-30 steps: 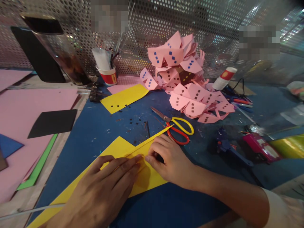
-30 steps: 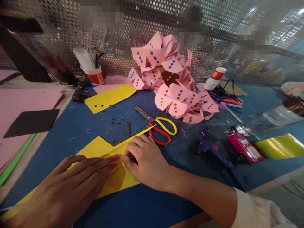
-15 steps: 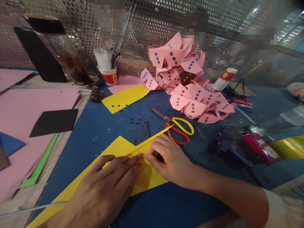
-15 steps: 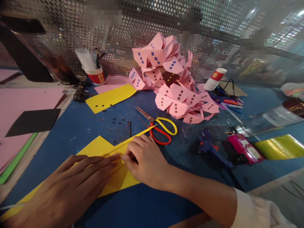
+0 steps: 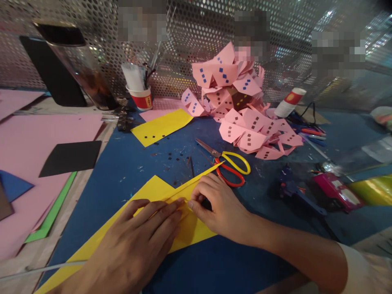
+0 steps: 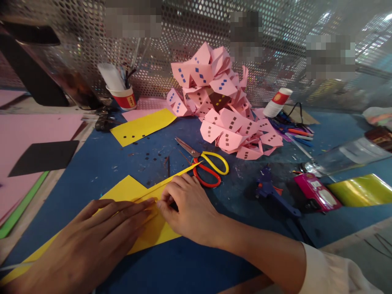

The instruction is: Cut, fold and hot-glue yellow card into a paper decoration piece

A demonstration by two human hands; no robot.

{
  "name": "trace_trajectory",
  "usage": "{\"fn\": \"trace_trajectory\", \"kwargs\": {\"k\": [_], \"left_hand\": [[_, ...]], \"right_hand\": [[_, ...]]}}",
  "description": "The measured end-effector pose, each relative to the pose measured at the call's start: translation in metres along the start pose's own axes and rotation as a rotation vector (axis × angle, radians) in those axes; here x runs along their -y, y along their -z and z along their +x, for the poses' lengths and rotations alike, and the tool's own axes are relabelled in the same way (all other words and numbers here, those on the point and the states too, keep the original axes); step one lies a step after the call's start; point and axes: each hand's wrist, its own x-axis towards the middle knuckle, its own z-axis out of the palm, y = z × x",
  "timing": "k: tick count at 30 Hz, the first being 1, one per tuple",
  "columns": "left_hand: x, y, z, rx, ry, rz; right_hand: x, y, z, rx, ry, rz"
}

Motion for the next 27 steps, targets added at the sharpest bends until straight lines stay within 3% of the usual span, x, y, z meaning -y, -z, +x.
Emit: {"fn": "trace_trajectory", "kwargs": {"k": [27], "left_hand": [[0.0, 0.0035, 0.0038, 0.011, 0.016, -0.037]], "right_hand": [[0.0013, 0.0018, 0.0023, 0.02, 0.016, -0.015]]}}
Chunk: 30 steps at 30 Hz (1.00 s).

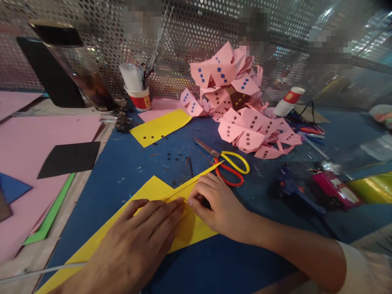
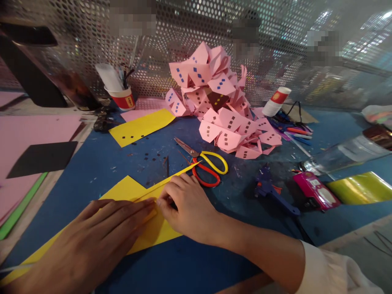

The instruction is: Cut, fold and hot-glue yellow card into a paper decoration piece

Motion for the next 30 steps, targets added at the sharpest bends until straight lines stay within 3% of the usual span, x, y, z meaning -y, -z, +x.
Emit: {"fn": "trace_trajectory", "kwargs": {"k": [19, 30], "left_hand": [[-0.002, -0.012, -0.005, 0.03, 0.032, 0.022], [-0.002, -0.012, -0.005, 0.079, 0.041, -0.006]], "right_hand": [[-0.002, -0.003, -0.003, 0.041, 0.019, -0.147], [-0.004, 0.003, -0.004, -0.037, 0.09, 0.0]]}}
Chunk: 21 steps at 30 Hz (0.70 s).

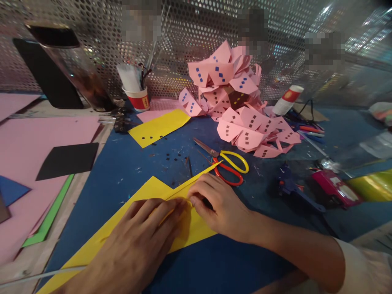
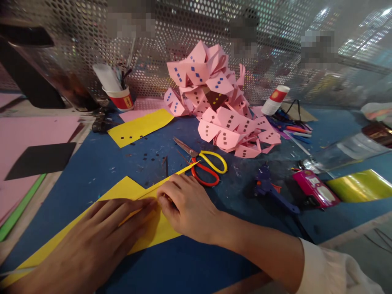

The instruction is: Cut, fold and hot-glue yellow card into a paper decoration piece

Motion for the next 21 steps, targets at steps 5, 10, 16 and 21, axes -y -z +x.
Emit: {"fn": "trace_trajectory", "kwargs": {"k": [5, 10, 16, 21], "left_hand": [[0.0001, 0.0002, 0.0007, 0.003, 0.004, -0.003], [0.0006, -0.0007, 0.0, 0.004, 0.026, 0.007], [0.0006, 0.0017, 0.0014, 0.023, -0.005, 0.028], [0.0006, 0.0002, 0.0007, 0.028, 0.0, 0.043]], "right_hand": [[-0.0017, -0.001, -0.0012, 0.021, 0.057, -0.099], [-0.0026, -0.0023, -0.0016, 0.021, 0.074, -0.149], [-0.001, -0.001, -0.0012, 0.038, 0.092, -0.188], [-0.0018, -0.001, -0.0007, 0.045, 0.083, -0.171]]}}
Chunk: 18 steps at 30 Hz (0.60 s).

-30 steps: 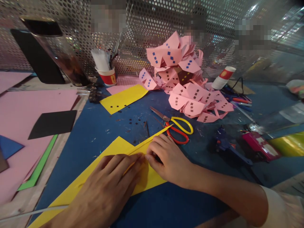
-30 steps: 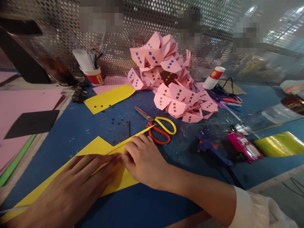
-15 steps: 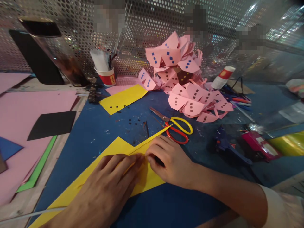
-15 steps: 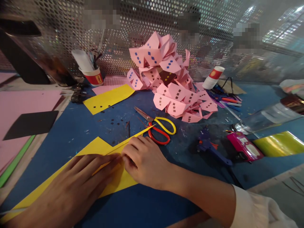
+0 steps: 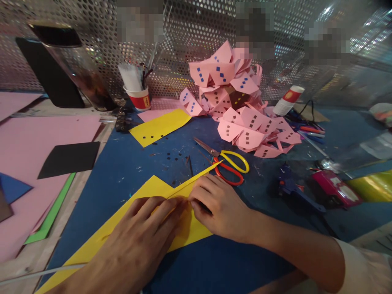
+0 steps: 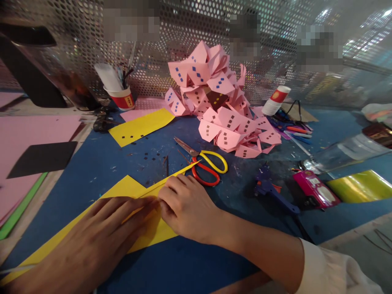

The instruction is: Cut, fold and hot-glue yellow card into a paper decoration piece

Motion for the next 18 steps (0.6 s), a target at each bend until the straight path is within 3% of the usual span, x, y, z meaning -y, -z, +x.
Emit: {"fn": "trace_trajectory", "kwargs": {"k": [6, 18], "left_hand": [[0.001, 0.0, -0.001, 0.024, -0.017, 0.013], [-0.001, -0.002, 0.001, -0.01, -0.01, 0.028]], "right_hand": [[-0.002, 0.003, -0.002, -0.06, 0.007, 0.067], [0.004, 0.01, -0.002, 0.101, 0.219, -0.246]]}}
